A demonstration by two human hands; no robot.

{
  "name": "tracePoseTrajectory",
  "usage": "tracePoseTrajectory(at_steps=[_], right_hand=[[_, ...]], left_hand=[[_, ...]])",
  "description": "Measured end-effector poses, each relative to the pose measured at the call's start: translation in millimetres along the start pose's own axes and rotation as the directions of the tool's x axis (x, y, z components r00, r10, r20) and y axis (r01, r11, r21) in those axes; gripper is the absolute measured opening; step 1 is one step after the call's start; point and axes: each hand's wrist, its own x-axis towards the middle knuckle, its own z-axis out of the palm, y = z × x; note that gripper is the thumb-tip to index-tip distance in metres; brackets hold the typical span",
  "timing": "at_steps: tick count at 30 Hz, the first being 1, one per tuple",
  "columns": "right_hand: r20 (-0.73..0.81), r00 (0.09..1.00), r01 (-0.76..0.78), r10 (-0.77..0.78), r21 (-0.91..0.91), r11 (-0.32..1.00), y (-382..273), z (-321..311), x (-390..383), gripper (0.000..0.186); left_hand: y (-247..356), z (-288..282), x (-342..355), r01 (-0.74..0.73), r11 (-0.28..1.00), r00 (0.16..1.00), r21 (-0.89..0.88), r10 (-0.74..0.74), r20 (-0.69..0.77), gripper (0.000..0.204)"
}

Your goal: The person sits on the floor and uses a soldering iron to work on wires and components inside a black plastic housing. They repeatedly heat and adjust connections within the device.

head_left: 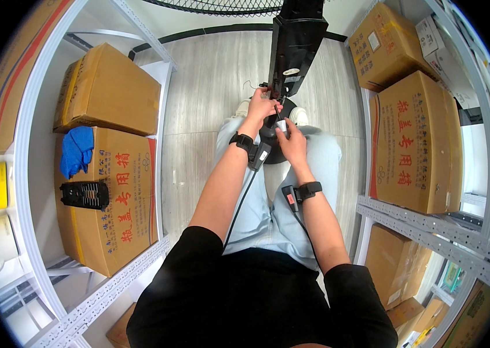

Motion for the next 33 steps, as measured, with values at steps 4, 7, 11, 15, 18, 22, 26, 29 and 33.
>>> tracePoseTrajectory(at_steps=[4, 7, 11, 15, 18, 22, 26, 29, 33], right_hand=[[-0.021, 0.997, -0.074, 0.076, 0.084, 0.994, 9, 2, 4, 0.041], [0.063, 0.978, -0.207, 0.197, 0.333, 0.920, 13, 4, 6, 0.037], [0.247, 0.931, -0.365, 0.269, 0.606, 0.707, 12, 3, 8, 0.035], [0.137, 0.966, -0.259, 0.221, 0.450, 0.854, 14, 3, 6, 0.036], [0.172, 0.958, -0.284, 0.229, 0.475, 0.833, 18, 4, 7, 0.040], [0.141, 0.970, -0.238, 0.196, 0.425, 0.874, 38, 6, 11, 0.045], [0.164, 0.965, -0.254, 0.205, 0.397, 0.882, 33, 3, 9, 0.043], [0.397, 0.883, -0.420, 0.252, 0.425, 0.802, 30, -4, 9, 0.041], [0.452, 0.859, -0.421, 0.241, 0.354, 0.835, 23, -8, 3, 0.042]], left_hand=[[4, 5, -1, -0.008, 1.000, 1.000, 0.003, 0.008, 0.010, 0.055], [6, 5, -4, -0.003, 1.000, 1.000, 0.009, 0.003, 0.016, 0.054], [6, 2, -7, -0.006, 1.000, 1.000, 0.004, 0.006, 0.009, 0.053], [7, 4, -8, 0.007, 1.000, 1.000, 0.019, -0.007, -0.002, 0.053], [7, 2, -8, 0.011, 1.000, 1.000, 0.015, -0.011, -0.005, 0.053], [9, 7, -9, 0.013, 1.000, 1.000, 0.015, -0.013, 0.007, 0.054], [7, 3, -8, 0.030, 1.000, 1.000, 0.007, -0.030, -0.001, 0.055], [5, 5, -9, 0.029, 1.000, 0.999, -0.002, -0.029, -0.012, 0.055], [5, 2, -8, 0.038, 0.999, 0.998, 0.007, -0.038, -0.040, 0.054]])
